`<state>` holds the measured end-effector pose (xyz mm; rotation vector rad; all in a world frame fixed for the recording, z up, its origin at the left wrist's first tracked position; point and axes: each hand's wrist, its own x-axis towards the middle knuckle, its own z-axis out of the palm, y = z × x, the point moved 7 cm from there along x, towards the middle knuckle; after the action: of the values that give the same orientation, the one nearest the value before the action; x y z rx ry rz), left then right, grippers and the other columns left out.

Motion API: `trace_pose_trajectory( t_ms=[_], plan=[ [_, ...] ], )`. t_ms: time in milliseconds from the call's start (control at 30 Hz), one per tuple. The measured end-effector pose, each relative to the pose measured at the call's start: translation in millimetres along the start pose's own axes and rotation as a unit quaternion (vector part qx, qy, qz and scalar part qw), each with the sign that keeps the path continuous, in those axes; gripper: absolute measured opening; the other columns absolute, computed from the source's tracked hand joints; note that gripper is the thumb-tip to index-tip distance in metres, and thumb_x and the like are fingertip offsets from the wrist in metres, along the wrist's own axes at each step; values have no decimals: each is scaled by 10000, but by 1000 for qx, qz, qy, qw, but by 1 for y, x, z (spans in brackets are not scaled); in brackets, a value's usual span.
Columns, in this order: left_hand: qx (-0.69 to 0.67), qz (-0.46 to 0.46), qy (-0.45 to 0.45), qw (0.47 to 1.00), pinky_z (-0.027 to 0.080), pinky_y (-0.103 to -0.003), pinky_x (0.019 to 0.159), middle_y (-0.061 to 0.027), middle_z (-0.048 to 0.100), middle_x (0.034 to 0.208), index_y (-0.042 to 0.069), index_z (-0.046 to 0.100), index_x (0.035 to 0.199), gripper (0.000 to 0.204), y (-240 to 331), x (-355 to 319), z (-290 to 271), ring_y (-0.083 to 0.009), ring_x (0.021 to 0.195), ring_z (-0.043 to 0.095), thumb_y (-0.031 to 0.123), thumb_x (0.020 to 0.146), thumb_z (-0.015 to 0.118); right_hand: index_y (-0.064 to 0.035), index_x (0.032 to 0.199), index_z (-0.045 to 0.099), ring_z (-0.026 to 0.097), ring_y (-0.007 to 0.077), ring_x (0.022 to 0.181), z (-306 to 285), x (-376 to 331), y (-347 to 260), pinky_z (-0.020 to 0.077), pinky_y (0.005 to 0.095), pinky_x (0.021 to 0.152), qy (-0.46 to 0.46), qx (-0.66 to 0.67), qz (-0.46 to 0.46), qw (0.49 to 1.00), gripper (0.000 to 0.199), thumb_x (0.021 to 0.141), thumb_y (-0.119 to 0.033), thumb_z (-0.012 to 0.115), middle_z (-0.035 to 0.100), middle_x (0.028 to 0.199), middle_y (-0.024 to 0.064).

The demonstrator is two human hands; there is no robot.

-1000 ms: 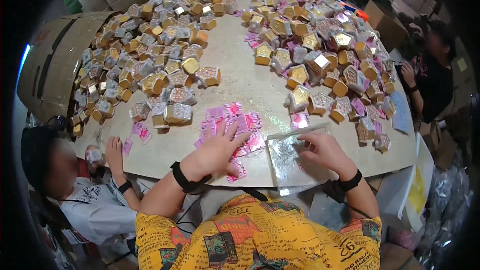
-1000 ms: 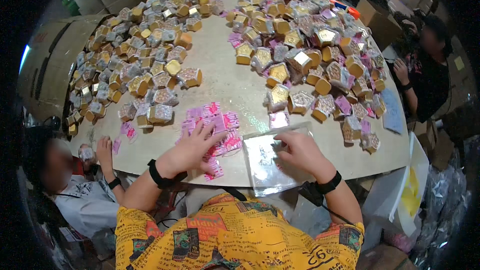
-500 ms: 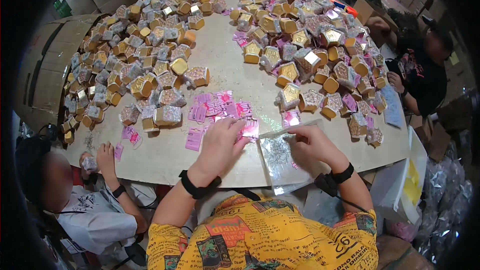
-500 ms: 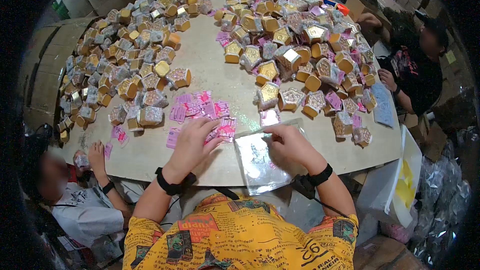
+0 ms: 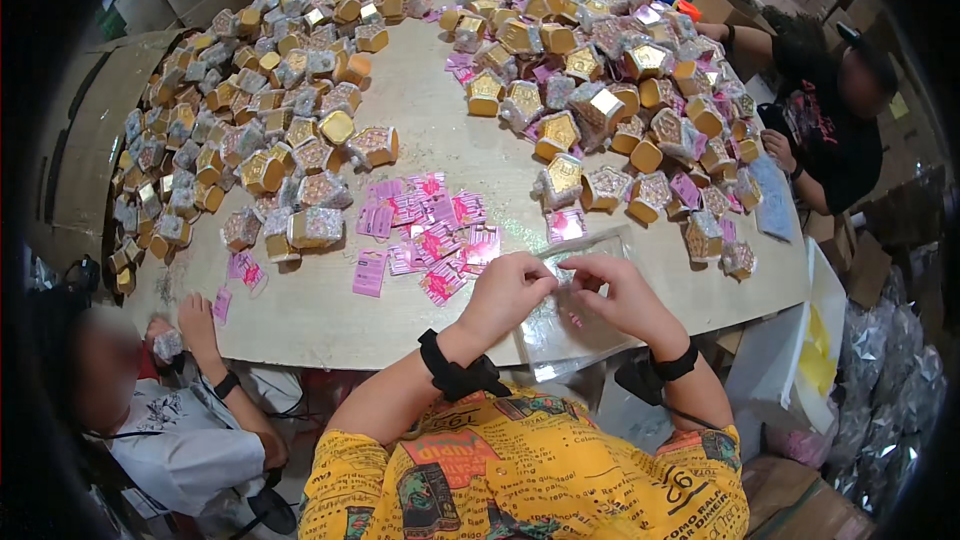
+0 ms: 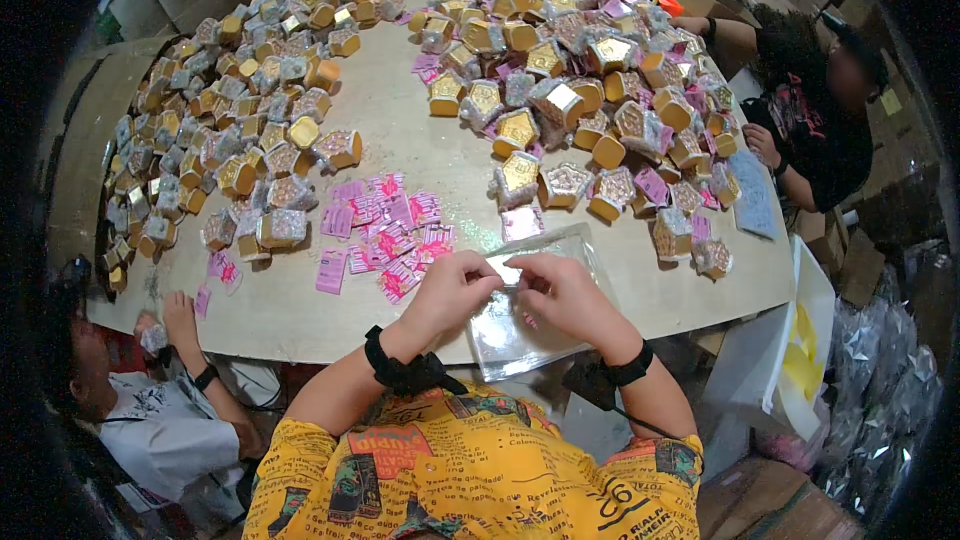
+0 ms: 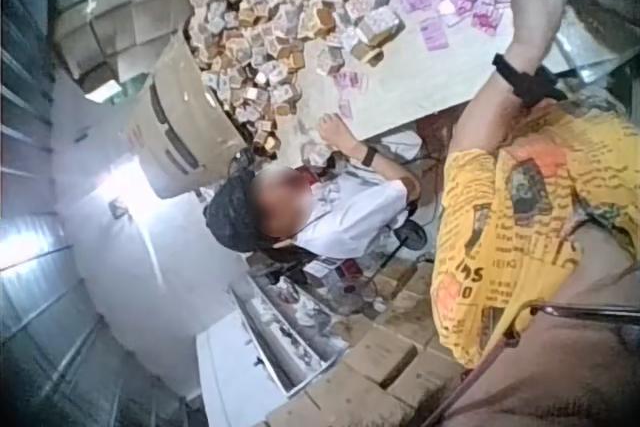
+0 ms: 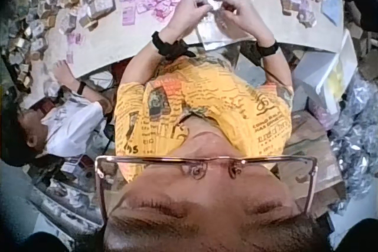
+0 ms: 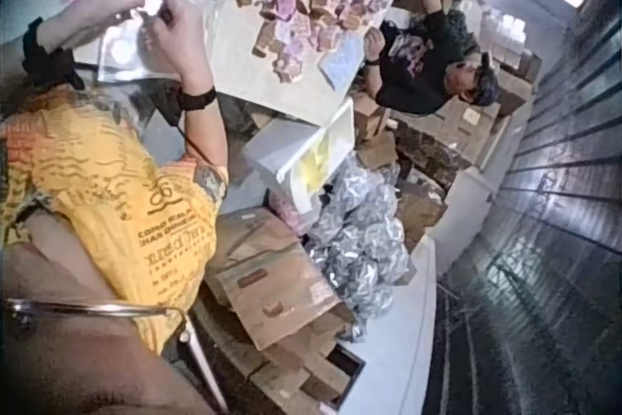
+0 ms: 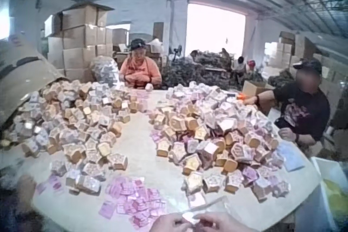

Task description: The person sits at a table and repeatedly picks up small, gold-colored, house-shaped items wrapped in clear plastic. They apply pink paper labels to the items and place them into a pile. The person also retrieves more labels from a nearby box.

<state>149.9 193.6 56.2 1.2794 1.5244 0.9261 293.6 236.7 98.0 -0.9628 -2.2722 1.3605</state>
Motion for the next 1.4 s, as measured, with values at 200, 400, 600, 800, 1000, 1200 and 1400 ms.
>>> trace_pose_trajectory(
  t_ms=[200, 400, 600, 800, 1000, 1200, 1400],
  plan=[
    [97, 126, 35, 987, 488, -369, 635, -130, 618, 778, 14, 684, 794, 140, 27, -6, -2, -294, 707, 623, 151, 768, 681, -44, 1193, 589, 591, 79, 718, -2, -2, 0, 476, 237, 630, 36, 95, 16, 995, 430, 772, -4, 666, 635, 839, 20],
    [211, 326, 71, 918, 452, -411, 632, -117, 548, 772, 25, 590, 751, 89, 61, -21, 4, -313, 747, 555, 75, 759, 663, 32, 834, 650, 580, 86, 583, 22, -2, 43, 456, 242, 523, -18, 180, 130, 975, 100, 794, -55, 677, 625, 683, 34],
    [206, 284, 118, 929, 441, -393, 614, -116, 545, 749, 21, 607, 749, 77, 47, -23, -17, -303, 717, 559, 72, 770, 660, 24, 890, 654, 602, 90, 671, 1, -7, 30, 482, 237, 592, 43, -87, 54, 994, 124, 792, -42, 693, 635, 807, 37],
    [143, 258, 119, 948, 433, -386, 594, -120, 539, 722, 14, 627, 765, 84, 44, -22, -19, -299, 685, 557, 88, 781, 664, 17, 871, 656, 601, 145, 563, 5, -2, -4, 481, 288, 527, 105, 19, 6, 994, 178, 763, -97, 741, 625, 769, 96],
    [107, 246, 125, 955, 426, -382, 591, -122, 534, 710, 6, 625, 768, 99, 40, -24, -23, -283, 671, 550, 97, 794, 656, 25, 850, 648, 559, 84, 548, 10, 1, 6, 448, 247, 497, 82, 38, 24, 996, 93, 824, -61, 675, 616, 751, 57],
    [32, 193, 83, 977, 431, -345, 601, -122, 549, 745, 3, 625, 833, 107, 28, -26, -28, -254, 664, 555, 100, 813, 665, 15, 829, 648, 575, 87, 664, 10, 6, 8, 463, 234, 609, 83, 78, 42, 993, 80, 797, -48, 685, 611, 786, 41],
    [131, 133, 143, 972, 493, -336, 696, -127, 604, 916, 29, 625, 1020, 309, 16, -39, -79, -255, 780, 608, 221, 796, 716, 8, 810, 640, 559, 83, 630, 4, 23, -26, 441, 222, 579, 84, 45, -37, 995, 64, 788, -38, 679, 588, 700, 27]
  ],
)
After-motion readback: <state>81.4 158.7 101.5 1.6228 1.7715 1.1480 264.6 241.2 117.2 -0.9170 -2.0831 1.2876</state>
